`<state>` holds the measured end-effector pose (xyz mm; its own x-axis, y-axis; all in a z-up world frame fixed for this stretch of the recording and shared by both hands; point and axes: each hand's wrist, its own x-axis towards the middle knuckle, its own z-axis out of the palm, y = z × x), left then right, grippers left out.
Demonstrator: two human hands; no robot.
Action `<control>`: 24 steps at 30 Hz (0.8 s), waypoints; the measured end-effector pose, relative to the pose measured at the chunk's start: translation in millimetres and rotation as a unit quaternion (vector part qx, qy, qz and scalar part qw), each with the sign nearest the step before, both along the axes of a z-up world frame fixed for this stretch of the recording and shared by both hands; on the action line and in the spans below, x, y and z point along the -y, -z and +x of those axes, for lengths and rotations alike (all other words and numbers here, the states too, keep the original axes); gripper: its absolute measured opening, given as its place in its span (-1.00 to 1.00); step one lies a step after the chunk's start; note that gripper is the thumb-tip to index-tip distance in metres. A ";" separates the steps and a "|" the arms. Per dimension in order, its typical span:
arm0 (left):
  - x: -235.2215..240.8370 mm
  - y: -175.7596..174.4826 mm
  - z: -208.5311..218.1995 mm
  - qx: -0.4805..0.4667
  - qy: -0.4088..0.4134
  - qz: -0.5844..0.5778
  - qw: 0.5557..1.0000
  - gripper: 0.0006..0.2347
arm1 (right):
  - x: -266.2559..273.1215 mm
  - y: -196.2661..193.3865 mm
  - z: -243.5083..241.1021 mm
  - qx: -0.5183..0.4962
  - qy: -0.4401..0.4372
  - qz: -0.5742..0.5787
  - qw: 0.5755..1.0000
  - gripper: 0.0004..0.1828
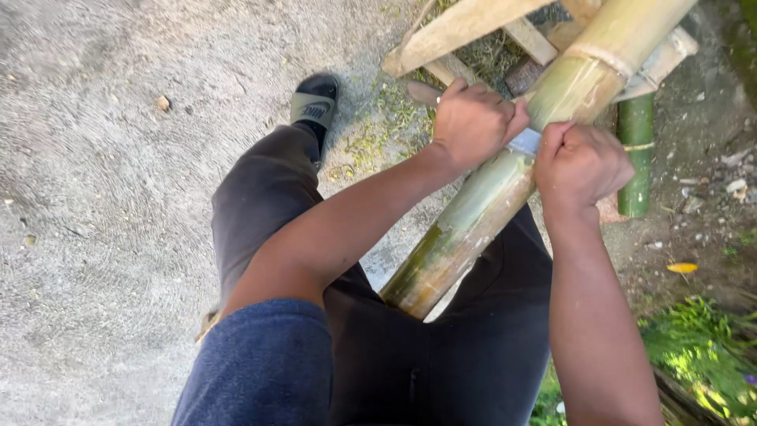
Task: The recorder uses a knife to scrape the outer layer of a bamboo pole.
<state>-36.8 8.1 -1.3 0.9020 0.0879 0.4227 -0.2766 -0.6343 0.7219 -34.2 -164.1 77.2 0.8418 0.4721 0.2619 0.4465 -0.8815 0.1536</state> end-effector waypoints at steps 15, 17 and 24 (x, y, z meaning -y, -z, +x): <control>-20.0 -23.6 -51.9 0.007 0.044 0.018 0.999 -0.66 | -11.5 -10.7 -65.2 -0.016 0.043 0.018 0.999 -0.58; -13.8 -17.1 -38.7 0.019 0.026 0.012 0.999 -0.65 | -11.3 -12.5 -40.7 -0.006 0.020 0.015 1.000 -0.59; -17.9 -30.2 -66.3 -0.025 0.020 -0.004 0.999 -0.64 | -26.5 -28.6 -69.0 0.000 0.007 -0.009 1.000 -0.60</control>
<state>-103.1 26.0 28.9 0.9245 0.0549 0.3772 -0.2655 -0.6171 0.7408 -103.2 -137.6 105.7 0.8485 0.4643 0.2538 0.4338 -0.8851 0.1688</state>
